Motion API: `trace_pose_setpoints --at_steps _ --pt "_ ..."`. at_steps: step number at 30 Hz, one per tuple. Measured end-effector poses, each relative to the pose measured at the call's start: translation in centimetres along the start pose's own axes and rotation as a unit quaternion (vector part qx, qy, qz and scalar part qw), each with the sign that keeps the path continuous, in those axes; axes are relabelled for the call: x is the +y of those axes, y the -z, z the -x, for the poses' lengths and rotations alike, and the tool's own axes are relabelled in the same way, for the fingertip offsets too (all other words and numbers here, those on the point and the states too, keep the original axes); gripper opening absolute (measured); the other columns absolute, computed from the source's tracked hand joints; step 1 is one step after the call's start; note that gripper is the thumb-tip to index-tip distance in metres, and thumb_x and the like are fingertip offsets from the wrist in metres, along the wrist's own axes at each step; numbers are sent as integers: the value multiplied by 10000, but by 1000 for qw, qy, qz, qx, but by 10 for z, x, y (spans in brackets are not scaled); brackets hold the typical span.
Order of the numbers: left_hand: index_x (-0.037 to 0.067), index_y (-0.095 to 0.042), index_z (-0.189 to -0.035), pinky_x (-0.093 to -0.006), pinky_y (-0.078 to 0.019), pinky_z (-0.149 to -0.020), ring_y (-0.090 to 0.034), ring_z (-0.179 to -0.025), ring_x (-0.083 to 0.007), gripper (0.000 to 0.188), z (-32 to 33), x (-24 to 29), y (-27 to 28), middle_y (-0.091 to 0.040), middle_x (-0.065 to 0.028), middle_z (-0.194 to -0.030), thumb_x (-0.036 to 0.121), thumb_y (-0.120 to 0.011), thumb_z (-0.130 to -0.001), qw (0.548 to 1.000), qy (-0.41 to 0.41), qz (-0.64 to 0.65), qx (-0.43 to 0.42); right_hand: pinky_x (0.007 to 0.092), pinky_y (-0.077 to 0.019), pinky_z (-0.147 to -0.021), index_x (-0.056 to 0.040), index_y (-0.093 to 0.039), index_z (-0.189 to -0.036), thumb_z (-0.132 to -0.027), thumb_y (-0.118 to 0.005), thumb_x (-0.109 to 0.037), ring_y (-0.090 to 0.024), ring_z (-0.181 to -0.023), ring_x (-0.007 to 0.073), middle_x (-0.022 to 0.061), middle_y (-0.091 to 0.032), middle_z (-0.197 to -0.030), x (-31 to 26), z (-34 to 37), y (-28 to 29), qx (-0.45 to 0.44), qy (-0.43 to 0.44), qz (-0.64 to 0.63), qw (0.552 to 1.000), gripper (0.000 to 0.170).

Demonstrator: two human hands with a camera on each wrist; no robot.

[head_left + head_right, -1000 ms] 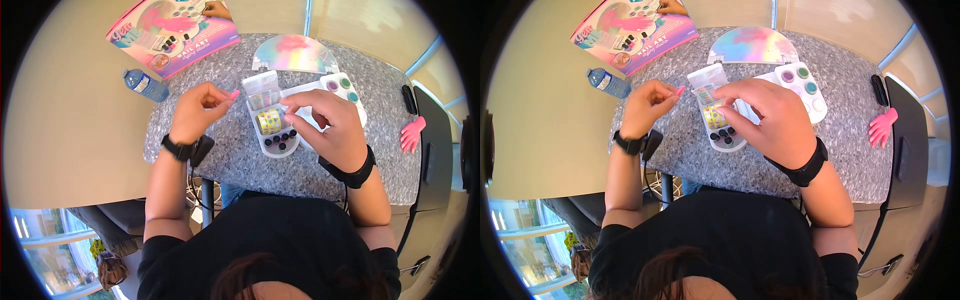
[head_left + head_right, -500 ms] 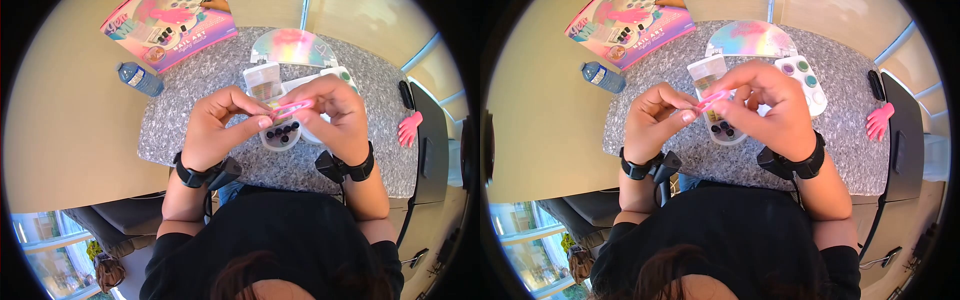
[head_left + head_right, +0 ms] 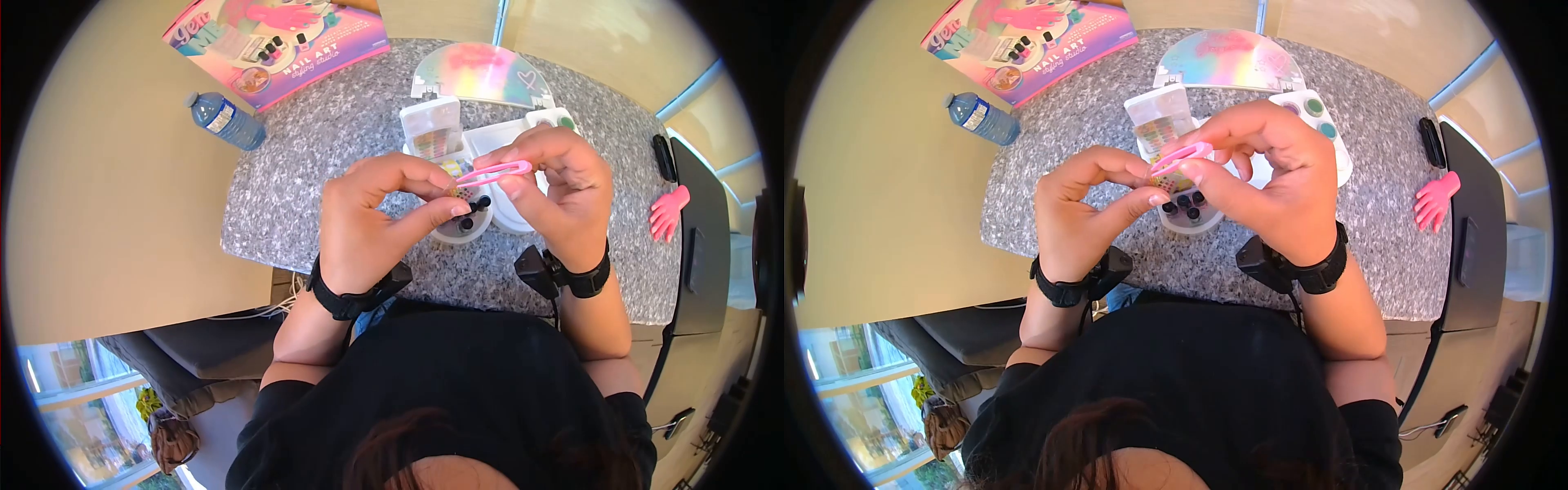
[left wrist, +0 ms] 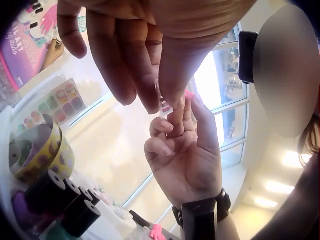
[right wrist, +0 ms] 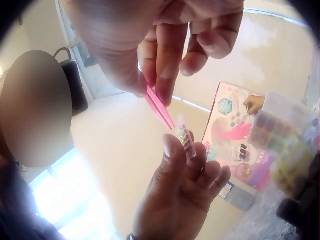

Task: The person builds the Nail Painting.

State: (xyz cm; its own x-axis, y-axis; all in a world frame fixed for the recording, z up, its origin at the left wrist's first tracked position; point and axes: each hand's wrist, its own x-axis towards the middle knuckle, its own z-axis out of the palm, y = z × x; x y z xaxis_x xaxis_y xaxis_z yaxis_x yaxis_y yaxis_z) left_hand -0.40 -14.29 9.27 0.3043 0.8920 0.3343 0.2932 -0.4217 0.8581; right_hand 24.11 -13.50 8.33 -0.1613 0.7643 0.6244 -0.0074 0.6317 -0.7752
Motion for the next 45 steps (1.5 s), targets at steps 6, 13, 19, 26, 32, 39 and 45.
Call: trace_pose_setpoints --at_steps 6,13,19,26,32,39,45 --pt "16 -797 -1052 -317 -604 -916 -795 -965 -145 265 0 2 -2 -833 -81 -1007 58 -972 -859 1000 -9 -9 -1 204 -483 -687 -27 -749 -1120 -954 -847 -5 -659 -854 34 92 -856 -1106 -2 3 0 5 -38 -43 998 194" --pt "25 -821 -1035 -323 -596 -910 -794 -949 -154 242 -1 2 -6 -836 -77 -1002 69 -975 -854 999 -28 -32 11 222 -454 -703 -50 -753 -1124 -962 -828 -28 -615 -828 29 30 -845 -1069 4 7 0 -23 -82 -22 996 180" --pt "69 -855 -1024 -347 -549 -909 -792 -927 -168 221 -4 -2 -6 -845 -48 -946 103 -978 -844 994 -52 -97 30 295 -481 -829 -60 -753 -1132 -992 -793 -105 -649 -941 100 14 -808 -1106 -1 0 5 -69 -126 69 987 153" --pt "87 -869 -1205 -359 -573 -965 -791 -1036 -188 347 -6 -13 -3 -854 -92 -1083 110 -956 -870 990 -48 -122 50 374 -527 -924 -61 -741 -1148 -1008 -778 -88 -668 -1015 242 59 -755 -1071 4 -20 19 -104 -26 231 967 147" --pt "86 -861 -1206 -394 -571 -953 -791 -1015 -238 339 -4 -25 5 -853 -116 -1102 192 -940 -893 989 -9 -72 125 376 -528 -942 -39 -708 -1170 -998 -776 -85 -657 -1054 254 96 -693 -1119 50 -32 31 -138 -59 224 963 191" --pt "74 -848 -1236 -388 -586 -958 -790 -1047 -233 344 1 -41 9 -850 -128 -1145 198 -918 -923 988 27 -85 130 434 -543 -1001 -54 -707 -1131 -960 -785 -71 -670 -1121 356 123 -696 -1152 77 -36 26 -160 -21 278 947 188" --pt "73 -799 -1366 -403 -580 -1042 -767 -1189 -254 440 2 -56 8 -824 -146 -1272 219 -888 -960 988 69 -132 38 466 -552 -1006 -87 -750 -1042 -907 -819 -89 -670 -1132 366 104 -715 -1132 84 -33 18 -178 10 372 911 151"
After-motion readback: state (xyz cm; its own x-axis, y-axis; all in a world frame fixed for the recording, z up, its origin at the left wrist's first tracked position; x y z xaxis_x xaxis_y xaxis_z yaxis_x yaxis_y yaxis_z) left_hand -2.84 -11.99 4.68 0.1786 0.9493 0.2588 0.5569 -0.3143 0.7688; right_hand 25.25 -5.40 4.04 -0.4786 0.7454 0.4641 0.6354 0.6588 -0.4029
